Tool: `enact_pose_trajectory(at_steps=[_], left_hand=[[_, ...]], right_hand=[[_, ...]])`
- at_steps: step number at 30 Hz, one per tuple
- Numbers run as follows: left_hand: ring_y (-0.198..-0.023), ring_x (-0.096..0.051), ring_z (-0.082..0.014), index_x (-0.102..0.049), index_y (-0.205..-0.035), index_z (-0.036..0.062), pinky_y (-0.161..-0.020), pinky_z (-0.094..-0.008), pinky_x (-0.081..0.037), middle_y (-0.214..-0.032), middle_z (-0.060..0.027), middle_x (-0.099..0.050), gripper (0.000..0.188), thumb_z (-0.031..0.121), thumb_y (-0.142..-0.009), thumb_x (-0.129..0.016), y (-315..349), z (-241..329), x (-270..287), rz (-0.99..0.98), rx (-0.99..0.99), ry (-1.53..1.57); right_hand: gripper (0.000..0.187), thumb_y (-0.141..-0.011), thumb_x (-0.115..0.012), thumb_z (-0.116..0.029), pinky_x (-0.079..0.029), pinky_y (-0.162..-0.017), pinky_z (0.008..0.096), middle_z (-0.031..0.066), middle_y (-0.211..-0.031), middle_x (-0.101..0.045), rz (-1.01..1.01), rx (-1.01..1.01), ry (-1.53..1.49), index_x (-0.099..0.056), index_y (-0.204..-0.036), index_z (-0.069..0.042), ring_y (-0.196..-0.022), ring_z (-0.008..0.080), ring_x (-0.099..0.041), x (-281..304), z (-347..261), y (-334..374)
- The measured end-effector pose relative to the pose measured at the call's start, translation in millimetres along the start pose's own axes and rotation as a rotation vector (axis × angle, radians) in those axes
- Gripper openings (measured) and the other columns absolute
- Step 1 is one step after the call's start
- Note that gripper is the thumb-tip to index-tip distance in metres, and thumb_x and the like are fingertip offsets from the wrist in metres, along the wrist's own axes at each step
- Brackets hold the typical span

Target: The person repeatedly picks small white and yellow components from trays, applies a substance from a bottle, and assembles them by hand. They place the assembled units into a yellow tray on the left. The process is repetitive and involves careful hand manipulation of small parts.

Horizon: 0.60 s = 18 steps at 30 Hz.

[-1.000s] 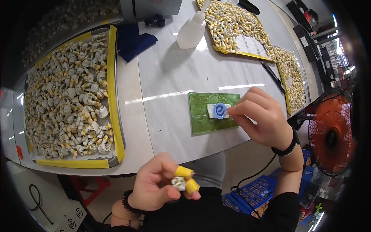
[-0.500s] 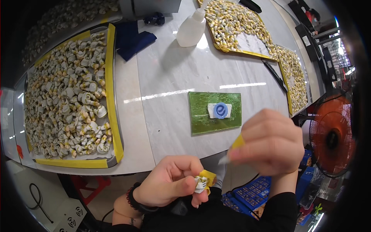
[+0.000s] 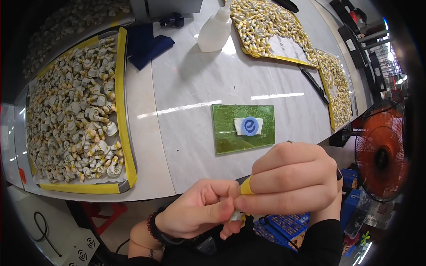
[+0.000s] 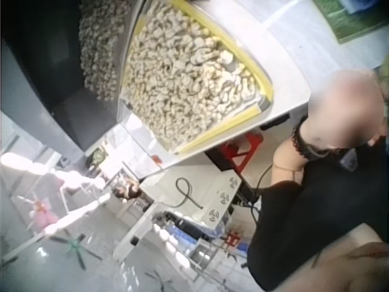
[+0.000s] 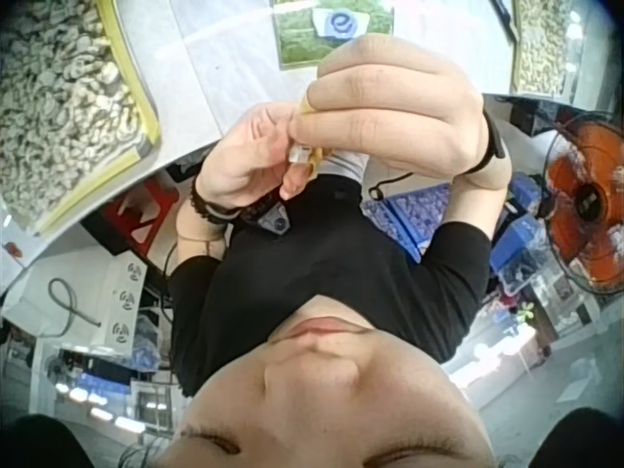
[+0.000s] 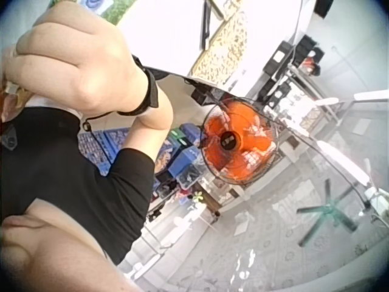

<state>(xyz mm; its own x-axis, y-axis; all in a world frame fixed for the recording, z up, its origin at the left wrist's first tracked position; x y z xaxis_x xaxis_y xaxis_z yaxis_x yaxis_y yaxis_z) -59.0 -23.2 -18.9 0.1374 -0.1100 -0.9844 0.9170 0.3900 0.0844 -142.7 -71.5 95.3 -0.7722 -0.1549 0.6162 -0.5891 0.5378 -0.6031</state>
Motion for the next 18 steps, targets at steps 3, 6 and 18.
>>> enact_pose_trajectory(at_steps=[3, 6, 18], left_hand=[[-0.07, -0.059, -0.009, -0.053, -0.092, 0.0002, -0.062, -0.0213, -0.047, -0.08, -0.0061, -0.062, 0.025, 0.024, -0.089, -0.059, -0.6, 4.4, 0.7, 0.027, 0.01, -0.014], [-0.075, -0.059, -0.0098, -0.053, -0.093, -0.0016, -0.066, -0.0216, -0.048, -0.086, -0.0074, -0.062, 0.019, 0.015, -0.087, -0.062, 4.1, 20.2, -7.8, 0.098, -0.165, -0.264], [-0.071, -0.063, -0.0159, -0.061, -0.091, -0.0036, -0.064, -0.024, -0.048, -0.081, -0.0102, -0.065, 0.028, 0.005, -0.07, -0.077, 11.4, 42.8, -19.3, 0.261, -0.623, -1.063]], right_hand=[[0.012, -0.061, -0.069, -0.003, -0.046, -0.05, 0.0218, 0.0054, -0.073, -0.063, 0.01, -0.044, -0.026, -0.069, -0.073, -0.003, -0.061, 0.0152, -0.058, 1.4, 0.7, 1.5], [0.014, -0.062, -0.069, -0.006, -0.047, -0.051, 0.0224, 0.0057, -0.074, -0.063, 0.011, -0.121, -0.051, -0.07, -0.075, -0.003, -0.063, 0.0155, -0.058, 3.4, -1.4, 3.3], [0.017, -0.07, -0.069, -0.009, -0.041, -0.061, 0.0276, 0.0066, -0.088, -0.061, -0.078, -0.123, 0.16, -0.066, -0.087, -0.004, -0.075, 0.0196, -0.056, 25.8, -13.7, 16.6]])
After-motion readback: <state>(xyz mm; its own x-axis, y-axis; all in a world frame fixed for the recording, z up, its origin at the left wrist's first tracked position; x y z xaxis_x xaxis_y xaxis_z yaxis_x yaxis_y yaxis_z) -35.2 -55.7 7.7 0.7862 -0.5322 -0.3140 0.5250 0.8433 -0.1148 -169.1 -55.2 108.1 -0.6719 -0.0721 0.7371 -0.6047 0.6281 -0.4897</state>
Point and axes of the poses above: each hand's wrist, its own y-axis away from the middle knuckle, its own x-axis out of the back of the hand, z = x × y, the point moved 7 cm from there along -y, towards the middle knuckle
